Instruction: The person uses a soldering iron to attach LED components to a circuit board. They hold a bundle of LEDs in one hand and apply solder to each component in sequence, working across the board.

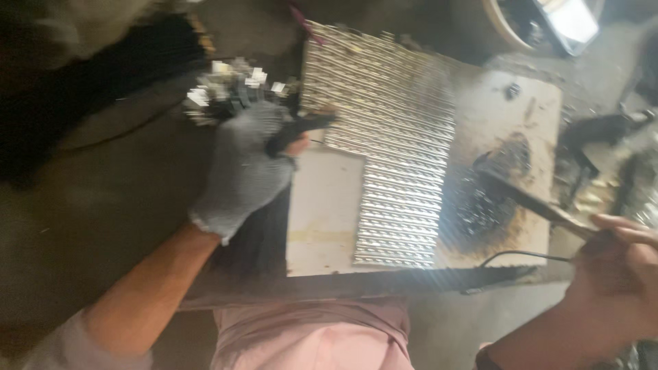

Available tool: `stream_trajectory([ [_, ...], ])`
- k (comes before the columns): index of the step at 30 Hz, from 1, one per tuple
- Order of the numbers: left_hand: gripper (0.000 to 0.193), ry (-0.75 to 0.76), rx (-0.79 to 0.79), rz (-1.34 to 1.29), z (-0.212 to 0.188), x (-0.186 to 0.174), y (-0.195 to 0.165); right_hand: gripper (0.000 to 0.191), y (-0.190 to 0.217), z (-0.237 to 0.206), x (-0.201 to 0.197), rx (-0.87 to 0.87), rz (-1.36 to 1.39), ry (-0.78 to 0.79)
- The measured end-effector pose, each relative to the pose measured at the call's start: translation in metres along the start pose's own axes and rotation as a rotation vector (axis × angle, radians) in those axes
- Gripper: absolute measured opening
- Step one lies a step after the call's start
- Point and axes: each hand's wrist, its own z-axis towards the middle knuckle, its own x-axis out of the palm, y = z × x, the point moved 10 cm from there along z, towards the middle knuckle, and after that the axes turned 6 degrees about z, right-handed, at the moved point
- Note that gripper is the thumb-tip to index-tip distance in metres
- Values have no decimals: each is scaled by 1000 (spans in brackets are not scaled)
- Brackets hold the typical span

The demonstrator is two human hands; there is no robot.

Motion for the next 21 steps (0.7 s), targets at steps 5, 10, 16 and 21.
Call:
stream_trajectory([
  [5,3,-82,4,146,-4,-28,2,22,10,-28,-15,-49,-317,63],
  [10,8,-144,-366,-237,-18,-29,49,22,-1,-30,-6,18,-267,113],
  [16,12,-79,-76,214,-3,-32,20,22,-6,-19,7,40,-303,147],
  [21,8,-53,-105,71,-6,-21,18,22,-8,-23,-11,30,-346,143],
])
